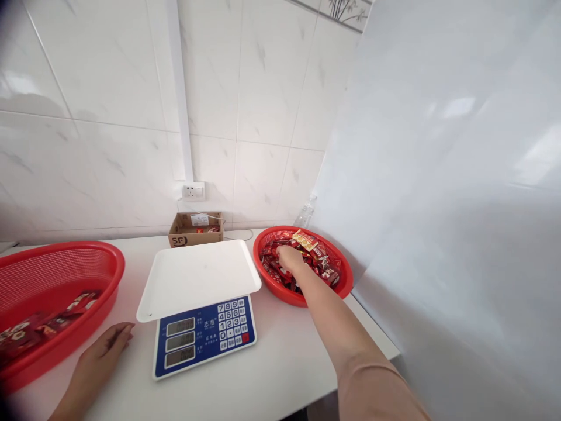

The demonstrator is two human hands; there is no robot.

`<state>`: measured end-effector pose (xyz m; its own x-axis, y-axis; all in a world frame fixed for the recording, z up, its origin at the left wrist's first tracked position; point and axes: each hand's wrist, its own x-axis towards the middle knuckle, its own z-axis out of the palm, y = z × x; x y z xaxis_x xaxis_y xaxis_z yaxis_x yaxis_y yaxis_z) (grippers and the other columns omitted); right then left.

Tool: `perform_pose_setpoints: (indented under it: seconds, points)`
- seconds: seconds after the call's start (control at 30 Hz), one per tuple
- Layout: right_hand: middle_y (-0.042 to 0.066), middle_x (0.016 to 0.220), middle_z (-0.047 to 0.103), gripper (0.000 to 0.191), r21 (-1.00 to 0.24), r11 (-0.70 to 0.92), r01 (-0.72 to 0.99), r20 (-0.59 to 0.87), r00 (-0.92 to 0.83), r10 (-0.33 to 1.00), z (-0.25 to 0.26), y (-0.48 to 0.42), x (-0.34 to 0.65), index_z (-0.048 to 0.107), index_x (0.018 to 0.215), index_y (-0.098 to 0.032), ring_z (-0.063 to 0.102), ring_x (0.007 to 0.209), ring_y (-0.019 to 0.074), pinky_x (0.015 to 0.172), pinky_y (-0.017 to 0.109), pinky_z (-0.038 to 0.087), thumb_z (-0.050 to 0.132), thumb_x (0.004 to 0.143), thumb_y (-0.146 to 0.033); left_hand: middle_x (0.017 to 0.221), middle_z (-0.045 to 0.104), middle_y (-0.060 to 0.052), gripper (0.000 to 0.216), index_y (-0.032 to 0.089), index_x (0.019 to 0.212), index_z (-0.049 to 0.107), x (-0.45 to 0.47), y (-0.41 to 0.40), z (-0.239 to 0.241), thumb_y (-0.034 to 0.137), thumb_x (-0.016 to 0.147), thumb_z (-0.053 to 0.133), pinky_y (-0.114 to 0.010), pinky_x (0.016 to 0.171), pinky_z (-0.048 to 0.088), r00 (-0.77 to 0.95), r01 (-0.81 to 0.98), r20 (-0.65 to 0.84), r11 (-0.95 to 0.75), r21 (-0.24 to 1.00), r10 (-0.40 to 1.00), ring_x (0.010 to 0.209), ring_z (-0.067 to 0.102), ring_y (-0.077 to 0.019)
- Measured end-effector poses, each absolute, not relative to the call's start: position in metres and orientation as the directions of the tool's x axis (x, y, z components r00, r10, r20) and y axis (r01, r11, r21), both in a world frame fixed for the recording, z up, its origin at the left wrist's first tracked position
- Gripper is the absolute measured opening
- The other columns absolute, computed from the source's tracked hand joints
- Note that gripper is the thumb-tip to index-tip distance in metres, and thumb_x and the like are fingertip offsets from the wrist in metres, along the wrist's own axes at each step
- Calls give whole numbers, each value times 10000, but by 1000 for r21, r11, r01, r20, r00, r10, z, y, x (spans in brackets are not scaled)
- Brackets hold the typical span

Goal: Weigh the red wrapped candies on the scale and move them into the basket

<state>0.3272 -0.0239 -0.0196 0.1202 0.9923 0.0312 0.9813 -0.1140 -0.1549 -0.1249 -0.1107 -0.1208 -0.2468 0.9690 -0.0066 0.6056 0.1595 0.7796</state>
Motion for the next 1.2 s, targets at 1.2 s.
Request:
perform_pose_setpoints:
  seconds: [1.2]
  points:
    - [110,1371,385,556,-64,-272,960,2,273,962,-10,-62,368,438,1285,-262,404,1199,308,917,426,359,529,745,-163,868,686,0,352,263,923,594,-127,-108,-125,509,720,446,-270,701,482,-223,667,-5,156,729,975,866,634,-199]
